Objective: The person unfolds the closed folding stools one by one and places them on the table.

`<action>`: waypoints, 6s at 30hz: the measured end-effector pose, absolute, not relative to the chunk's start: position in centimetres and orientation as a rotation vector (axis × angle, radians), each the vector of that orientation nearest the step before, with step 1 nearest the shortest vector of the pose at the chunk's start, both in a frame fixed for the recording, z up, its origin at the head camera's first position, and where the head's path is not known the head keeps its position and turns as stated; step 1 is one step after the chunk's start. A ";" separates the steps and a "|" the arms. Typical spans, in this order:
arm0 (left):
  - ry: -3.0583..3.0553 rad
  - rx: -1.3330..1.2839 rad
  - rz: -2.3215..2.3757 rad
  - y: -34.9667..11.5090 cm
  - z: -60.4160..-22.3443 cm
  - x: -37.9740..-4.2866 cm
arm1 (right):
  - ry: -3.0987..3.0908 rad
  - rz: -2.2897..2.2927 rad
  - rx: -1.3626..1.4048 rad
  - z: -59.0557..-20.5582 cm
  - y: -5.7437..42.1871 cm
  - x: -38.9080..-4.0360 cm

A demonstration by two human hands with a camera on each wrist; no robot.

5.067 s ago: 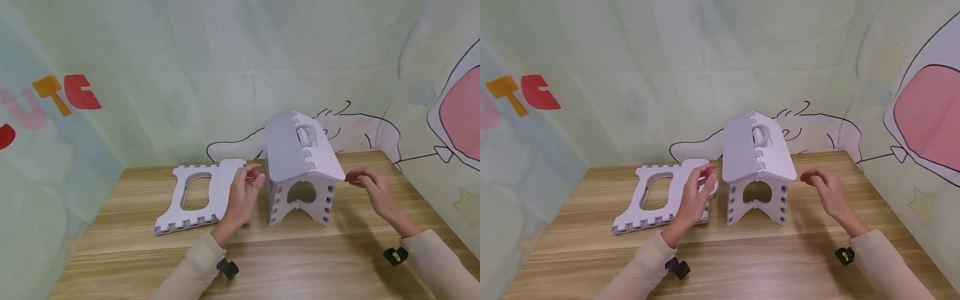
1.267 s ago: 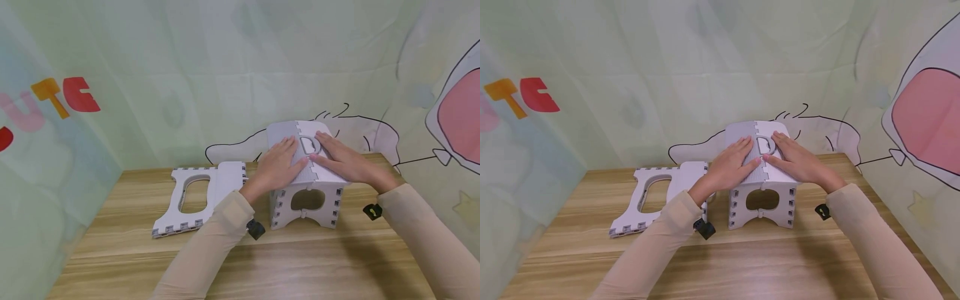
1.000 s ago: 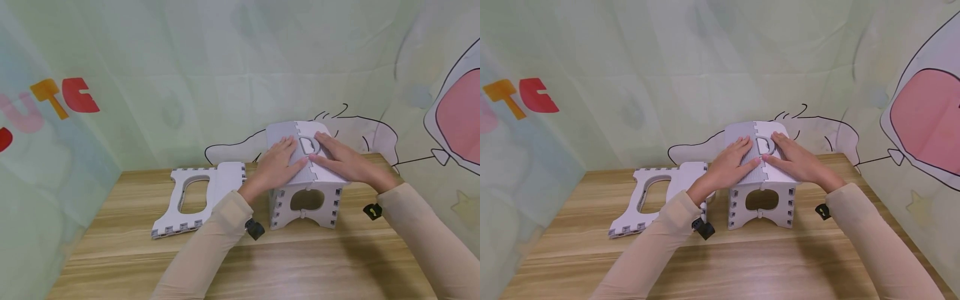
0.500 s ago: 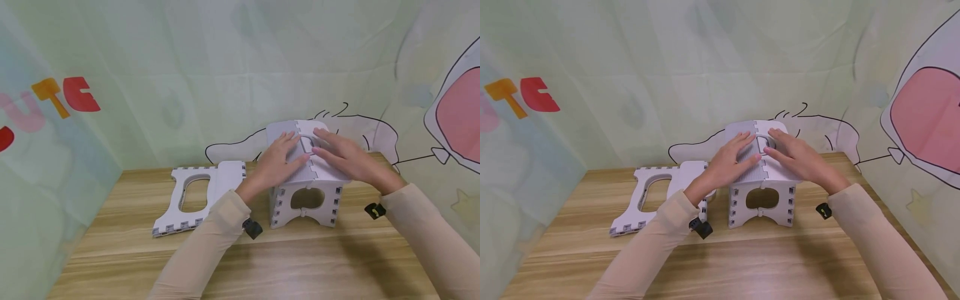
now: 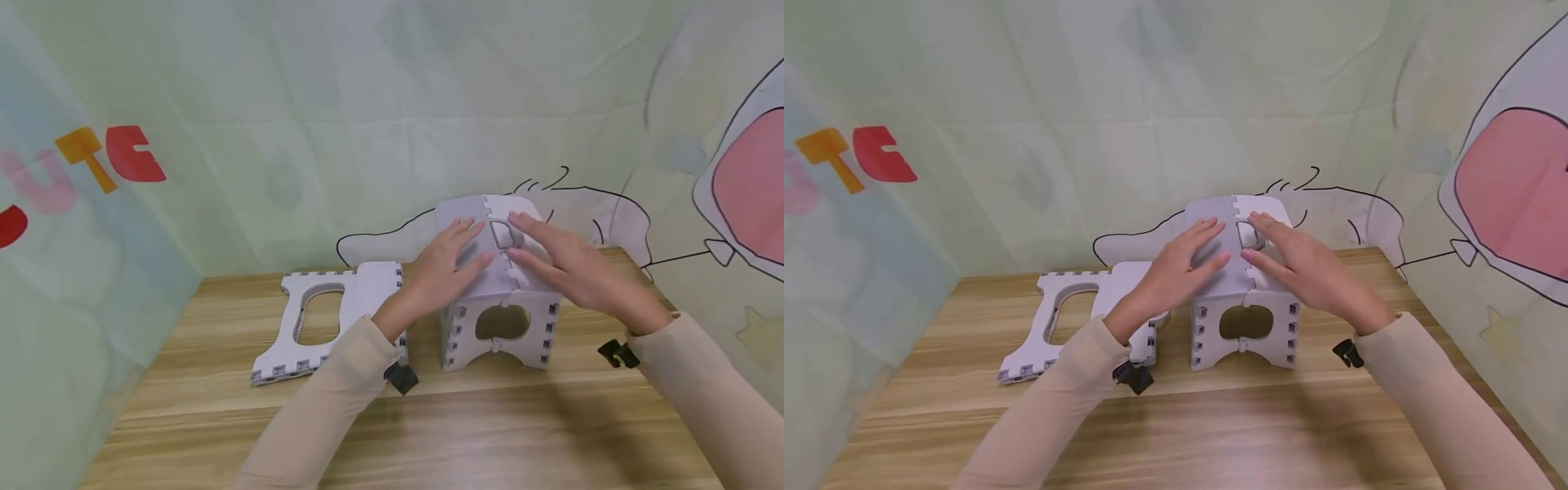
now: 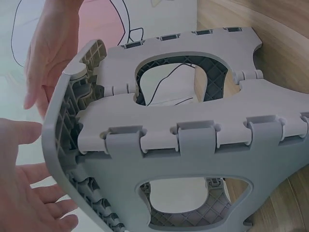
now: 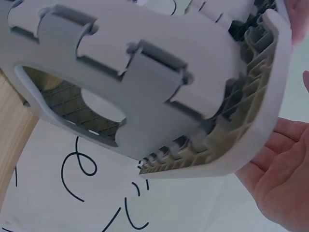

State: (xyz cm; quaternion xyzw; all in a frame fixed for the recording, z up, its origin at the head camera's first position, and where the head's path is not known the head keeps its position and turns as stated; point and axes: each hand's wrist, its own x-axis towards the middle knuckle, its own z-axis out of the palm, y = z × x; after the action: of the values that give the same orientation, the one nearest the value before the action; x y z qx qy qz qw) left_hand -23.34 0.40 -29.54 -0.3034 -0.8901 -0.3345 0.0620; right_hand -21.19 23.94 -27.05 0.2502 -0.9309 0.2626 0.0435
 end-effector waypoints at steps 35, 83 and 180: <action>-2.556 -0.893 -1.029 -6.0 -31.1 -18.0 | -2.276 0.852 1.173 -28.8 17.1 -14.3; -2.740 -0.553 -0.864 -15.1 -35.7 -17.0 | -2.633 1.435 0.710 -39.7 6.3 -17.3; -2.964 -0.642 -0.429 -25.1 -44.2 -14.6 | -2.119 2.370 -0.223 -43.6 2.7 -23.2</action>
State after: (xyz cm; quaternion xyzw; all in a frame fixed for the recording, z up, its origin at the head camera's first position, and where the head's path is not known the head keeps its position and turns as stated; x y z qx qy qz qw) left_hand -14.56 -25.14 -44.22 -0.2093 -0.9670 -0.1399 0.0394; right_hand -23.22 2.71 -43.63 -0.0698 -0.6647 0.7435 -0.0228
